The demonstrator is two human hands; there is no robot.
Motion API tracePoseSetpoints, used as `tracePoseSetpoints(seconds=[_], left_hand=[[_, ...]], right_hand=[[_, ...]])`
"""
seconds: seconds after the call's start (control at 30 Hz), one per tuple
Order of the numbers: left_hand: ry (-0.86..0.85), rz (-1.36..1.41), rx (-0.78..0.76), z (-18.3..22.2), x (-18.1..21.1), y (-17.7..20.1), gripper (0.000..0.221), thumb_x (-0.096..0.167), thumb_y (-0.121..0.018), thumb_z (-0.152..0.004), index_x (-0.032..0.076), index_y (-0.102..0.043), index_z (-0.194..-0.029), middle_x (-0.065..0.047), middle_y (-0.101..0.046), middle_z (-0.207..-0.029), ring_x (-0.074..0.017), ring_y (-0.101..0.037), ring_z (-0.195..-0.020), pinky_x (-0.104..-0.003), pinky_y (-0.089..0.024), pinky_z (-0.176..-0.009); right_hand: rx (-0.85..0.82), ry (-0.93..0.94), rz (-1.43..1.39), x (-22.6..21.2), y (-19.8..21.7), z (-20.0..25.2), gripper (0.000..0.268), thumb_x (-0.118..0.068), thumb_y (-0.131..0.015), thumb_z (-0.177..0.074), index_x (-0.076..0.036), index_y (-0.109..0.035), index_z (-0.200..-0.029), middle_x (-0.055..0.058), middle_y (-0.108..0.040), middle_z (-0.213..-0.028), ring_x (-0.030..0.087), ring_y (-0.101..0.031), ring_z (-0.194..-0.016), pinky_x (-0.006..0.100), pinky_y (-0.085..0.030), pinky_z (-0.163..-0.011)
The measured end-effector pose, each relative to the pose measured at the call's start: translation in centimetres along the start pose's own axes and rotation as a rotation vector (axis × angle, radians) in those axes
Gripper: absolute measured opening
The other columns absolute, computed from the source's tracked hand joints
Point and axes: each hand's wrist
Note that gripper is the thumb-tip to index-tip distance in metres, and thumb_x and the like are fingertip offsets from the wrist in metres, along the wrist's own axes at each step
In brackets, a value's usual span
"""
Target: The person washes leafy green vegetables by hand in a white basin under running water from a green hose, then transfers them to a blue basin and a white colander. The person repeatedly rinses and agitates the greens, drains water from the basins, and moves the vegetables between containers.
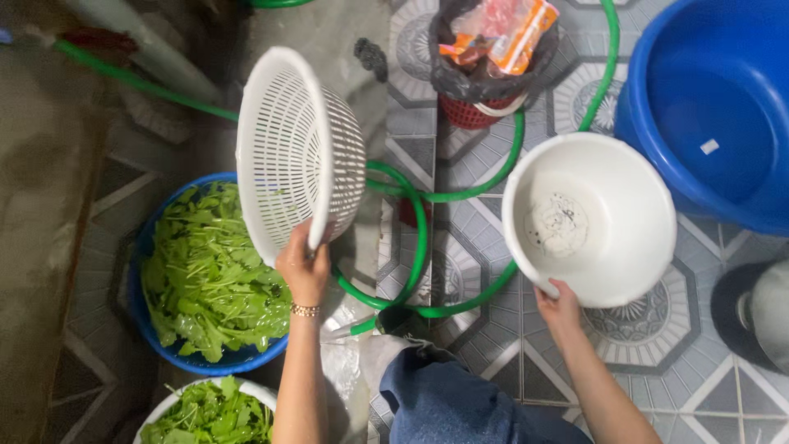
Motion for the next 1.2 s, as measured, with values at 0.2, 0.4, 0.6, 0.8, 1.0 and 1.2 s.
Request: tracePoseSetpoints(seconds=[0.2,0.4,0.6,0.8,1.0,1.2], left_hand=[[-0.063,0.092,0.16,-1.9,1.0,4.2,0.034,-0.006,-0.072,-0.084,0.008,-0.068,-0.115,-0.01,-0.074,-0.102,-0.0212,-0.071,-0.087,-0.033,-0.055,-0.078],[-0.301,-0.205,0.129,-3.4,0.5,4.4,0.04,-0.003,-0.071,-0.076,0.012,-0.071,-0.113,-0.009,-0.073,-0.098,-0.028,-0.07,-0.082,-0.041,-0.055,-0.073],[-0.47,-0.164,-0.121,-1.5,0.9,-0.3,0.041,0.001,-0.065,-0.084,0.021,-0.072,-0.12,-0.001,-0.075,-0.097,-0.0209,-0.074,-0.09,-0.038,-0.057,-0.076],[-0.476,-0.508,-0.384,0.3,1.4,-5.9,0.042,0.015,-0.07,-0.084,0.025,-0.064,-0.124,0.003,-0.062,-0.14,-0.0155,-0.054,-0.132,-0.066,-0.027,-0.117],[-0.194,-0.234,-0.169,4.1,4.9,-3.5,0.056,0.023,-0.079,-0.078,0.016,-0.062,-0.132,-0.01,-0.055,-0.143,-0.0273,-0.049,-0.135,-0.064,-0.023,-0.113],[0.928,-0.542,-1.032,15.1,-6.6,-6.4,0.083,0.078,-0.035,-0.098,0.007,-0.078,-0.11,-0.013,-0.077,-0.098,-0.031,-0.071,-0.106,-0.045,-0.054,-0.092]], right_hand=[[-0.192,0.14,0.436,2.6,-3.4,5.3,0.047,-0.001,-0.063,-0.089,-0.005,-0.055,-0.136,0.009,-0.064,-0.128,0.025,-0.061,-0.116,0.037,-0.053,-0.093],[-0.46,0.189,0.742,9.1,-22.1,3.3,0.034,-0.014,-0.073,-0.087,0.003,-0.067,-0.115,0.01,-0.069,-0.109,0.02,-0.063,-0.097,0.037,-0.049,-0.076],[-0.497,-0.026,0.777,18.8,-25.5,1.0,0.028,-0.006,-0.066,-0.085,0.002,-0.065,-0.112,0.011,-0.072,-0.107,0.025,-0.072,-0.098,0.042,-0.061,-0.087],[-0.486,-0.012,0.78,17.5,-19.3,1.6,0.026,-0.004,-0.065,-0.089,0.004,-0.067,-0.114,0.013,-0.071,-0.107,0.024,-0.071,-0.095,0.042,-0.06,-0.083],[-0.409,0.02,0.641,12.2,-19.1,-0.7,0.026,-0.002,-0.065,-0.089,0.006,-0.065,-0.113,0.013,-0.07,-0.11,0.025,-0.071,-0.098,0.041,-0.062,-0.081],[-0.465,0.087,0.55,9.4,-21.6,0.9,0.031,0.0,-0.066,-0.087,0.005,-0.063,-0.118,0.012,-0.069,-0.116,0.024,-0.07,-0.104,0.04,-0.062,-0.088]])
Point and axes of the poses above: each hand's wrist, its own z-axis away from the middle knuckle, its own y-axis out of the back of the hand, x = y × z
